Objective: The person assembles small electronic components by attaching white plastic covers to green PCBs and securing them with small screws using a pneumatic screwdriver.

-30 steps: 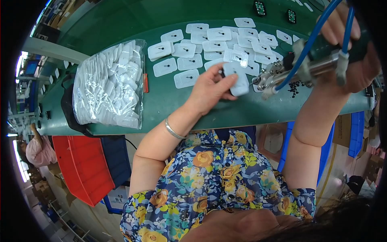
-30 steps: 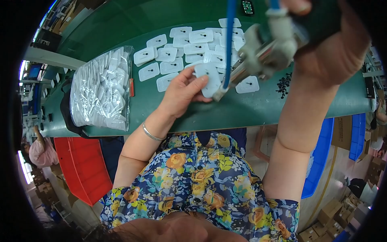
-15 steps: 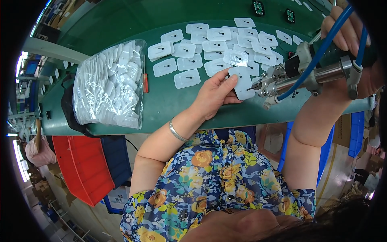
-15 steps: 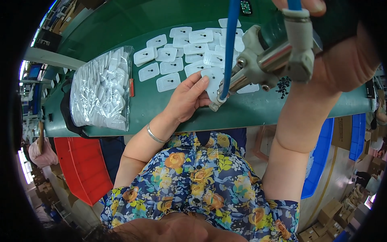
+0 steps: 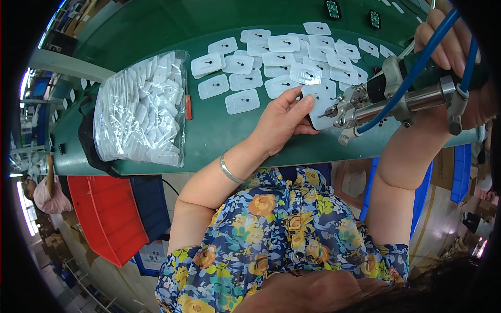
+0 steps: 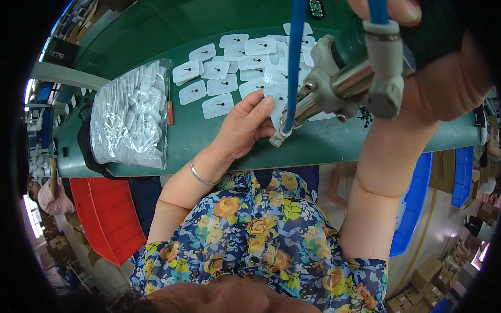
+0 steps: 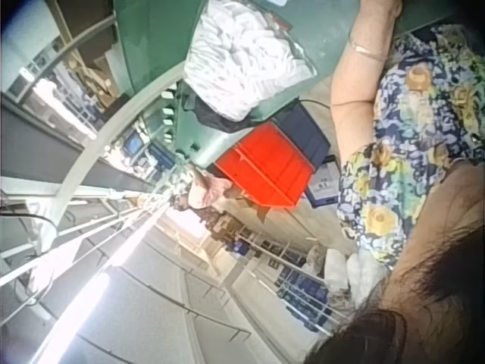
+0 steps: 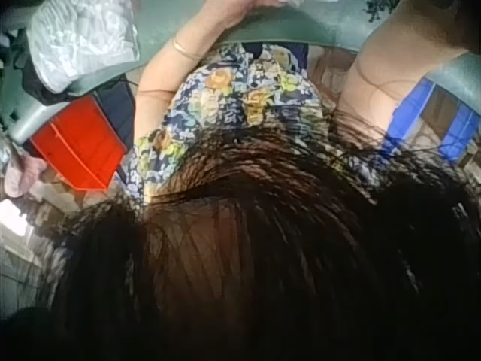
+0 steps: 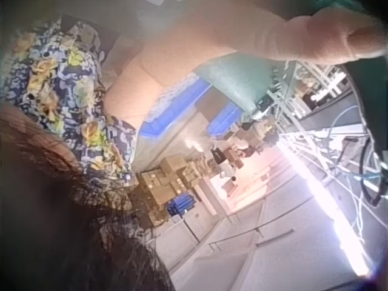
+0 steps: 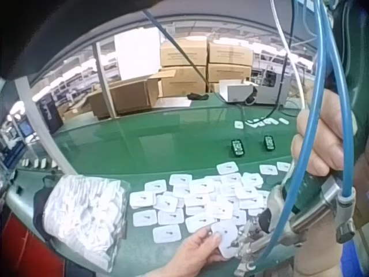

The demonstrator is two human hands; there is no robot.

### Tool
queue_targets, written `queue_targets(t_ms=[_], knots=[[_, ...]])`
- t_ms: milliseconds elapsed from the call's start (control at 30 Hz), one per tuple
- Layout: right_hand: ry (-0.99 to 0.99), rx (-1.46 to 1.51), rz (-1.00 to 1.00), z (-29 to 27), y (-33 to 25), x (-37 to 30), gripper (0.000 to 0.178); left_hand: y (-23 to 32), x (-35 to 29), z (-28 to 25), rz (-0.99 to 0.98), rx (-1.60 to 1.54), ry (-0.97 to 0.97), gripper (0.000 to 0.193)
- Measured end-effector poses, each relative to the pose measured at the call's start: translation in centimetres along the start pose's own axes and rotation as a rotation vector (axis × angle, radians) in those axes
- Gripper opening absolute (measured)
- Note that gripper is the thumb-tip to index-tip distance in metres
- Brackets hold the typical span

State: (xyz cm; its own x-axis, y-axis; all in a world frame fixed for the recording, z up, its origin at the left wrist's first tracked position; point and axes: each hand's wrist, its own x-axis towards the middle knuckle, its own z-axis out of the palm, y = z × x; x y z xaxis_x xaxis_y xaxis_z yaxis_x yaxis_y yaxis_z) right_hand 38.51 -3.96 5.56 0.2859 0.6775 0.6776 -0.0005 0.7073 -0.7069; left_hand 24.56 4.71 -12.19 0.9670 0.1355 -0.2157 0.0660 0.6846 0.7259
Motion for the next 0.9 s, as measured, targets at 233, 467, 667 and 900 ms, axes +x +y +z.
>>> queue_targets(t_ms=[233, 467, 667, 900], knots=[[-0.006, -0.031, -0.009, 1.6, 0.7, 0.3, 0.038, -0.3, -0.1, -0.2, 0.005, -0.035, 0.036, 0.046], [-0.031, -0.021, -0.031, -2.6, -1.3, 0.2, 0.038, 0.7, 0.6, -2.6, 0.156, 0.034, 0.1, 0.04], [-0.078, 0.021, -0.096, -1.7, -1.4, -0.2, 0.038, 1.9, -0.6, -4.4, 0.136, 0.02, 0.224, 0.038], [0.19, 0.008, -0.161, -1.3, -1.5, -0.2, 0.041, 3.4, 0.0, -3.9, 0.189, 0.126, 0.234, 0.033]])
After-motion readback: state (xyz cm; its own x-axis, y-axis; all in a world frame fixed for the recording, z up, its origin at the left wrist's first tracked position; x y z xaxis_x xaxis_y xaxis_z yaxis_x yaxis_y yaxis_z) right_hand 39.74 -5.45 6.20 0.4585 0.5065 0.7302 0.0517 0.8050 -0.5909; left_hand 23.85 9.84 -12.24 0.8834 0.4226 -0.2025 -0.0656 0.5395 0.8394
